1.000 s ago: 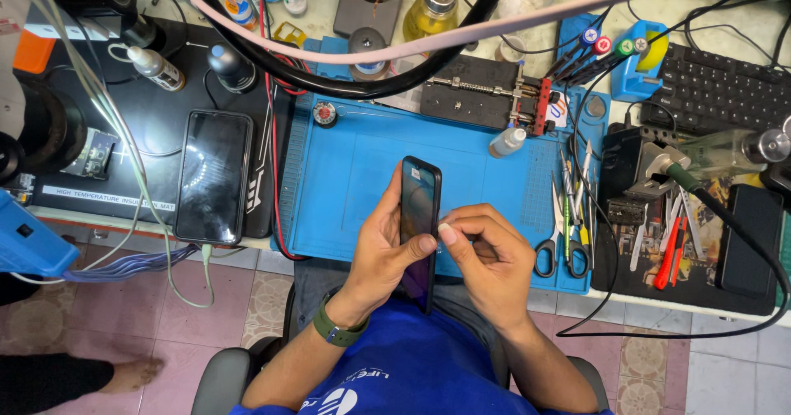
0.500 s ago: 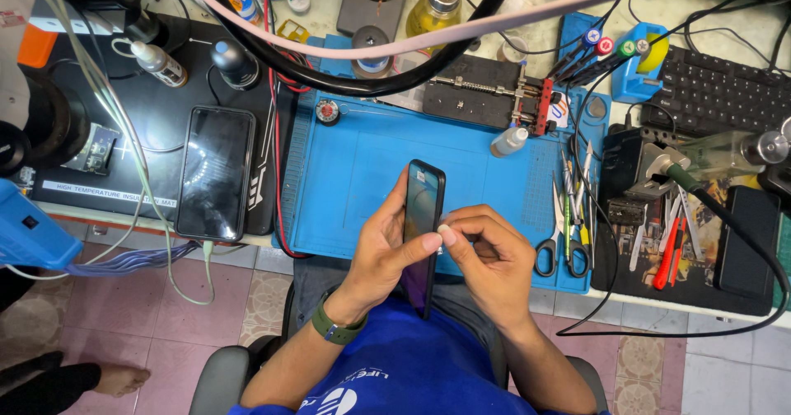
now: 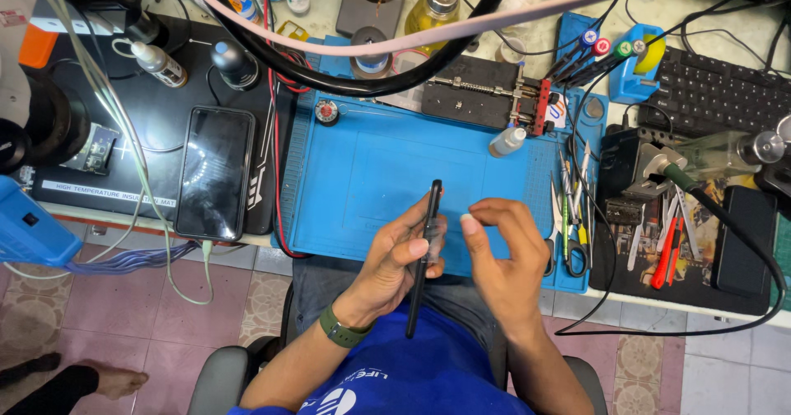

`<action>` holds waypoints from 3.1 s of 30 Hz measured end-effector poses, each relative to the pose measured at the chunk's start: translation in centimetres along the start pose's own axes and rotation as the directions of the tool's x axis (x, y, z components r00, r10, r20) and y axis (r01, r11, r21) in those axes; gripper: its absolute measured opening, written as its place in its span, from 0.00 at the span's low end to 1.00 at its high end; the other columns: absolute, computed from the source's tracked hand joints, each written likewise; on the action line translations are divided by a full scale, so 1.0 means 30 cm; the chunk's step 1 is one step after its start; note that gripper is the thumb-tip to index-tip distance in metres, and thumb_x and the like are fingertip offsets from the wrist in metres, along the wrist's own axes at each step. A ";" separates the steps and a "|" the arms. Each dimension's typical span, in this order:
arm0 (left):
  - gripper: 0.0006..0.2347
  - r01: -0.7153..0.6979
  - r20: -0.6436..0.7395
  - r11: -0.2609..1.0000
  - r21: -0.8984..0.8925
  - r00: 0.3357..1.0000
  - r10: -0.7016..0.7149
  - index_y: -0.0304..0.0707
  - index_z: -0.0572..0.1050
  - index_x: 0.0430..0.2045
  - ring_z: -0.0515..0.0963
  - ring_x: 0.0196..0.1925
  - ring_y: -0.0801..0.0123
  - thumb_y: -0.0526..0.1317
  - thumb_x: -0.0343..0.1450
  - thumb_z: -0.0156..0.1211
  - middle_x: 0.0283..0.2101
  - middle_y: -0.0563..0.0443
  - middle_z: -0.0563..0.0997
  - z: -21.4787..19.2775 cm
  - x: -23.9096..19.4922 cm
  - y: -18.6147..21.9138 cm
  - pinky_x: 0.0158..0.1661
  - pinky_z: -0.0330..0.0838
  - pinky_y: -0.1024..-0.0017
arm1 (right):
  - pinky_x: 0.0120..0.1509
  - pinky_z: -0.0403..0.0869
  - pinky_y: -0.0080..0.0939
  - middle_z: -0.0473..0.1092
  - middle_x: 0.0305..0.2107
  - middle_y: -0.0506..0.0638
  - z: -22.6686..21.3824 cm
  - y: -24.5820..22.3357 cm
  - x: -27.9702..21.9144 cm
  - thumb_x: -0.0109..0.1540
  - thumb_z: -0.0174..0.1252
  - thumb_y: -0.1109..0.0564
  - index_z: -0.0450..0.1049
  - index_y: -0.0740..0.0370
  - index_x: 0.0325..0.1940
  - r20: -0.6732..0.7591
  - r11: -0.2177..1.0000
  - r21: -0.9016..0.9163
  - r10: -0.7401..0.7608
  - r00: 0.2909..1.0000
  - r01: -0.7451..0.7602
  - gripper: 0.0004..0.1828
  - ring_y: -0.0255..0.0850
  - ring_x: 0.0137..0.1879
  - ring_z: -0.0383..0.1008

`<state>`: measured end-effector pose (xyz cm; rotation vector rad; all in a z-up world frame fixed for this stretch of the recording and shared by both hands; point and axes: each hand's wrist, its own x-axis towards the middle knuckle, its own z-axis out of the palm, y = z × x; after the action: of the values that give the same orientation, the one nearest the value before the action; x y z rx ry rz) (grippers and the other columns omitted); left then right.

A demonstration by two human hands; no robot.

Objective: The person disassembles a smartphone using a metal pick and a red plastic pry tool. They remove the back cover, disconnect internal components, and place the parts on the workbench.

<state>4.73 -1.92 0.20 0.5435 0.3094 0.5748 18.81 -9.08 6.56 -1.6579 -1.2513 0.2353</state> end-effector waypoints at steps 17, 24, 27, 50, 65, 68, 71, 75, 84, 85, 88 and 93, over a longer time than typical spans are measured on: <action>0.29 0.089 0.123 0.992 -0.093 0.989 -0.077 0.32 0.66 0.56 0.69 0.41 0.72 0.57 0.71 0.67 0.41 0.49 0.70 -0.030 -0.024 -0.042 0.41 0.69 0.74 | 0.63 0.73 0.39 0.75 0.47 0.51 0.029 0.052 0.087 0.61 0.68 0.57 0.76 0.64 0.56 0.319 0.934 0.325 0.036 0.947 -0.145 0.20 0.41 0.55 0.76; 0.31 0.018 0.176 0.998 -0.062 0.984 -0.006 0.29 0.62 0.66 0.71 0.46 0.75 0.54 0.75 0.61 0.55 0.50 0.71 -0.002 -0.022 -0.030 0.44 0.70 0.74 | 0.75 0.65 0.43 0.69 0.61 0.55 0.002 0.045 0.065 0.60 0.68 0.55 0.66 0.64 0.71 0.358 0.903 0.419 -0.069 0.931 -0.095 0.36 0.45 0.69 0.68; 0.29 0.040 0.166 0.995 -0.093 0.986 -0.024 0.31 0.59 0.67 0.72 0.47 0.75 0.51 0.76 0.57 0.58 0.49 0.72 0.000 -0.022 -0.028 0.44 0.70 0.75 | 0.75 0.66 0.43 0.69 0.62 0.56 -0.001 0.049 0.056 0.61 0.67 0.55 0.63 0.64 0.73 0.351 0.903 0.423 -0.084 0.933 -0.078 0.38 0.45 0.69 0.68; 0.34 0.022 0.142 1.000 0.020 0.990 -0.024 0.23 0.65 0.66 0.68 0.43 0.72 0.61 0.78 0.45 0.49 0.47 0.73 0.013 -0.058 -0.035 0.43 0.68 0.76 | 0.57 0.73 0.37 0.70 0.48 0.51 0.032 0.109 0.016 0.60 0.69 0.58 0.73 0.65 0.59 0.277 0.911 0.386 0.038 0.960 -0.147 0.24 0.38 0.54 0.72; 0.24 -0.039 0.066 0.951 0.307 0.998 0.020 0.30 0.66 0.64 0.74 0.49 0.74 0.49 0.77 0.46 0.59 0.51 0.73 0.004 -0.050 -0.014 0.49 0.71 0.76 | 0.70 0.68 0.40 0.67 0.54 0.52 0.069 0.148 -0.002 0.65 0.66 0.53 0.68 0.67 0.63 0.208 0.857 0.515 -0.114 0.971 -0.010 0.26 0.42 0.62 0.69; 0.24 0.061 0.023 0.968 0.244 0.997 -0.068 0.33 0.67 0.64 0.75 0.44 0.77 0.51 0.79 0.42 0.49 0.51 0.76 -0.001 -0.043 -0.024 0.45 0.69 0.80 | 0.49 0.71 0.34 0.66 0.46 0.50 0.081 0.155 -0.009 0.62 0.69 0.53 0.71 0.65 0.59 0.202 0.901 0.418 0.029 0.979 -0.113 0.25 0.37 0.48 0.69; 0.22 0.104 -0.008 0.983 0.152 0.995 -0.104 0.28 0.72 0.58 0.72 0.37 0.81 0.50 0.82 0.42 0.40 0.53 0.77 -0.025 -0.043 -0.034 0.36 0.65 0.81 | 0.47 0.70 0.32 0.66 0.46 0.49 0.096 0.159 -0.014 0.63 0.67 0.52 0.71 0.65 0.59 0.145 0.922 0.385 -0.016 0.989 -0.042 0.24 0.34 0.47 0.68; 0.21 0.135 -0.133 0.954 0.267 0.986 -0.102 0.27 0.77 0.43 0.71 0.30 0.80 0.51 0.82 0.43 0.32 0.56 0.76 -0.039 -0.038 -0.036 0.30 0.64 0.80 | 0.47 0.69 0.33 0.69 0.47 0.51 0.108 0.144 -0.016 0.64 0.65 0.50 0.73 0.64 0.60 0.102 0.968 0.251 -0.005 0.995 -0.021 0.24 0.36 0.47 0.69; 0.18 0.227 -0.269 0.973 -0.054 0.935 -0.233 0.35 0.76 0.47 0.81 0.39 0.77 0.48 0.75 0.40 0.39 0.53 0.82 0.017 -0.017 0.023 0.41 0.75 0.79 | 0.71 0.66 0.50 0.61 0.64 0.61 0.074 0.097 0.020 0.58 0.69 0.45 0.58 0.67 0.74 0.269 0.963 0.193 -0.237 0.933 0.189 0.46 0.56 0.69 0.61; 0.19 0.222 -0.244 0.974 -0.036 0.944 -0.224 0.34 0.75 0.48 0.81 0.39 0.76 0.49 0.76 0.41 0.39 0.52 0.82 0.019 -0.017 0.024 0.40 0.75 0.78 | 0.70 0.67 0.49 0.60 0.63 0.60 0.068 0.096 0.020 0.56 0.71 0.44 0.58 0.67 0.73 0.285 0.966 0.190 -0.228 0.931 0.178 0.49 0.56 0.68 0.61; 0.21 0.194 -0.167 0.980 0.048 0.969 -0.184 0.31 0.75 0.49 0.80 0.37 0.75 0.51 0.78 0.41 0.37 0.50 0.82 0.013 -0.021 0.013 0.37 0.74 0.77 | 0.60 0.69 0.45 0.65 0.58 0.56 0.065 0.100 0.008 0.53 0.74 0.47 0.65 0.64 0.69 0.266 0.984 0.176 -0.082 0.961 0.035 0.45 0.48 0.60 0.66; 0.25 0.208 -0.172 0.936 0.285 0.971 -0.163 0.24 0.77 0.44 0.77 0.31 0.75 0.54 0.81 0.40 0.31 0.48 0.81 -0.025 -0.033 -0.025 0.31 0.69 0.77 | 0.53 0.74 0.37 0.69 0.51 0.54 0.088 0.142 -0.019 0.62 0.68 0.57 0.72 0.65 0.59 0.168 0.915 0.388 0.050 0.985 -0.112 0.23 0.40 0.53 0.72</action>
<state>3.96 -2.74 -0.72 0.7590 0.5886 0.3848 19.45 -7.81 1.73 -1.3577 -1.1571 0.6384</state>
